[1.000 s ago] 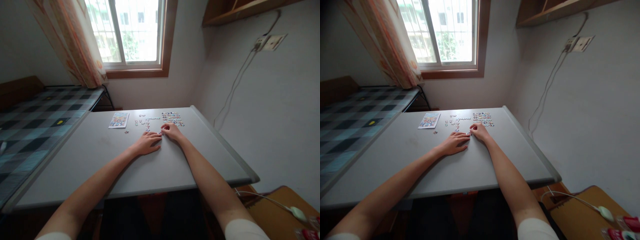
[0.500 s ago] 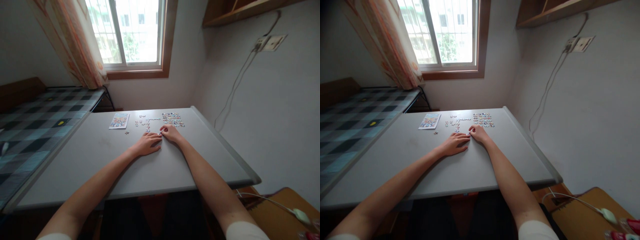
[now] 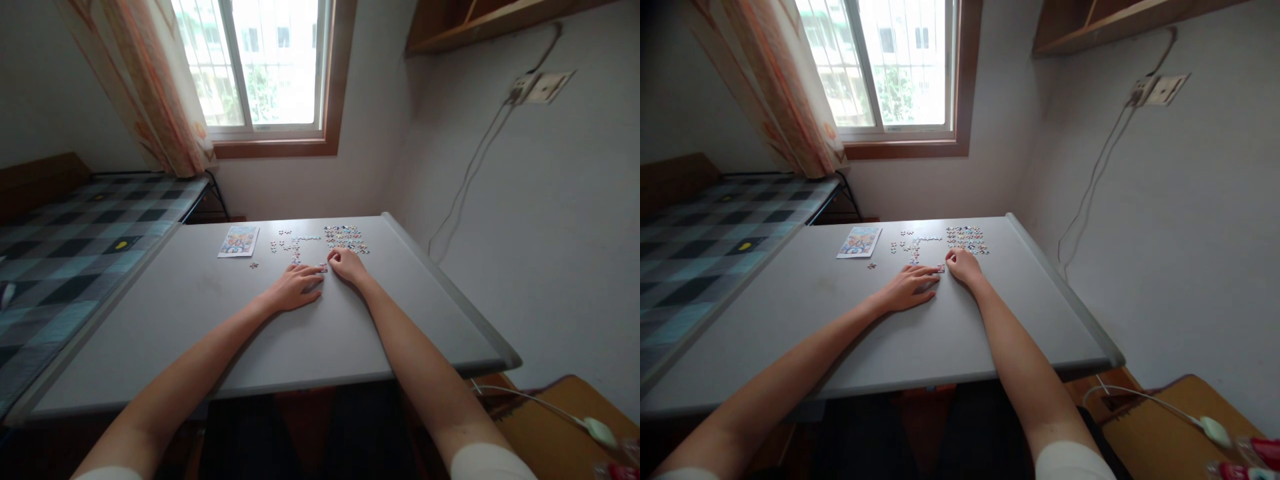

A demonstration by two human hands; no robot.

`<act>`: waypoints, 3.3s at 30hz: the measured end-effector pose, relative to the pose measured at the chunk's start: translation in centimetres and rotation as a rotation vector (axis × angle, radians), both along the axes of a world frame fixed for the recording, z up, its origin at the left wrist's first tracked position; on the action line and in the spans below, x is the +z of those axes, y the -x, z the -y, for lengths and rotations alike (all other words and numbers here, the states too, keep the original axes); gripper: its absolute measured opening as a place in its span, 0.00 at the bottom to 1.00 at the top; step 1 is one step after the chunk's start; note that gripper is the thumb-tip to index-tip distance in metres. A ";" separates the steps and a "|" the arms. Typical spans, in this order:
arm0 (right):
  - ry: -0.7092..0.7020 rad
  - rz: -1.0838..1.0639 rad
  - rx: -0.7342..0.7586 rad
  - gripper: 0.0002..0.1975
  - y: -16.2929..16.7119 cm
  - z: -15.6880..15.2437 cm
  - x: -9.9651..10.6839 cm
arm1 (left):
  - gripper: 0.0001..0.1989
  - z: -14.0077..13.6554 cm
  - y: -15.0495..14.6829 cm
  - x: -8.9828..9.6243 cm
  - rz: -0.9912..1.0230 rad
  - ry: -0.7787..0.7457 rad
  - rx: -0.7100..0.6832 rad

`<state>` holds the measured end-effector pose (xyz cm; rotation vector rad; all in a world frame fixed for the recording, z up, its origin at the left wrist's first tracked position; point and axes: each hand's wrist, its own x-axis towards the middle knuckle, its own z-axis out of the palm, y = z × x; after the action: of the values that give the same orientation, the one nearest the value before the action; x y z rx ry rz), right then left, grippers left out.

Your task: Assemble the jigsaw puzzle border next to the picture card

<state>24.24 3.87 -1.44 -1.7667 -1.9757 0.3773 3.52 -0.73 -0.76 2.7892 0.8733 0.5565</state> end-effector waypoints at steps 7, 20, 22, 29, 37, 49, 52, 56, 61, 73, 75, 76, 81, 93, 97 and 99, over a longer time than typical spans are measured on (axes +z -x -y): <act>0.001 -0.003 0.012 0.10 -0.1 0.1 0.1 | 0.14 -0.3 -0.1 -0.5 0.061 -0.095 0.053; 0.001 0.004 0.034 0.10 0.0 0.0 0.1 | 0.18 -3.3 3.7 -0.3 -0.092 0.019 0.814; -0.002 0.005 0.039 0.10 0.0 0.1 0.2 | 0.18 -3.4 3.6 -0.4 -0.145 0.039 0.786; 0.001 0.008 0.045 0.10 0.0 0.2 0.3 | 0.18 -3.1 3.4 -0.5 -0.159 0.029 0.761; -0.006 0.016 0.044 0.10 0.2 0.2 0.2 | 0.22 -3.8 3.5 -1.1 -0.010 -0.133 0.728; 0.009 0.009 0.046 0.10 0.1 0.4 0.4 | 0.25 -4.6 3.8 -0.7 -0.007 -0.107 0.656; 0.010 0.008 0.055 0.10 0.1 0.4 0.5 | 0.20 -3.9 3.6 -0.4 0.046 -0.118 0.657; 0.019 0.014 0.059 0.11 0.2 0.6 0.8 | 0.17 -3.2 3.2 -0.2 0.062 -0.144 0.716; 0.019 0.019 0.060 0.11 0.2 0.6 0.9 | 0.16 -2.9 3.1 -0.2 0.012 -0.151 0.850; 0.004 0.033 0.076 0.10 0.0 0.2 0.3 | 0.11 -3.9 3.6 -1.1 0.015 -0.091 0.885; 0.006 0.033 0.076 0.10 0.0 0.3 0.4 | 0.11 -4.0 3.7 -1.3 0.038 -0.089 0.889; 0.007 0.033 0.074 0.10 0.0 0.3 0.4 | 0.12 -4.1 3.8 -1.3 0.053 -0.091 0.890; 0.006 0.019 0.073 0.10 0.0 0.4 0.5 | 0.10 -4.4 4.0 -1.5 0.123 -0.037 0.880; -0.147 -0.263 0.119 0.09 0.7 -0.1 0.1 | 0.04 -4.7 2.9 -1.9 0.651 0.166 0.526; -0.172 -0.487 0.295 0.08 2.0 0.5 0.4 | 0.10 -4.3 1.5 -2.0 0.909 0.374 0.402; -0.203 -0.525 0.344 0.08 2.6 0.8 0.5 | 0.11 -4.1 1.2 -2.0 0.934 0.401 0.380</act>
<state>21.65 3.02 -0.96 -1.0610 -1.8407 0.6516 2.34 3.36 -2.73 1.6834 1.0847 1.3866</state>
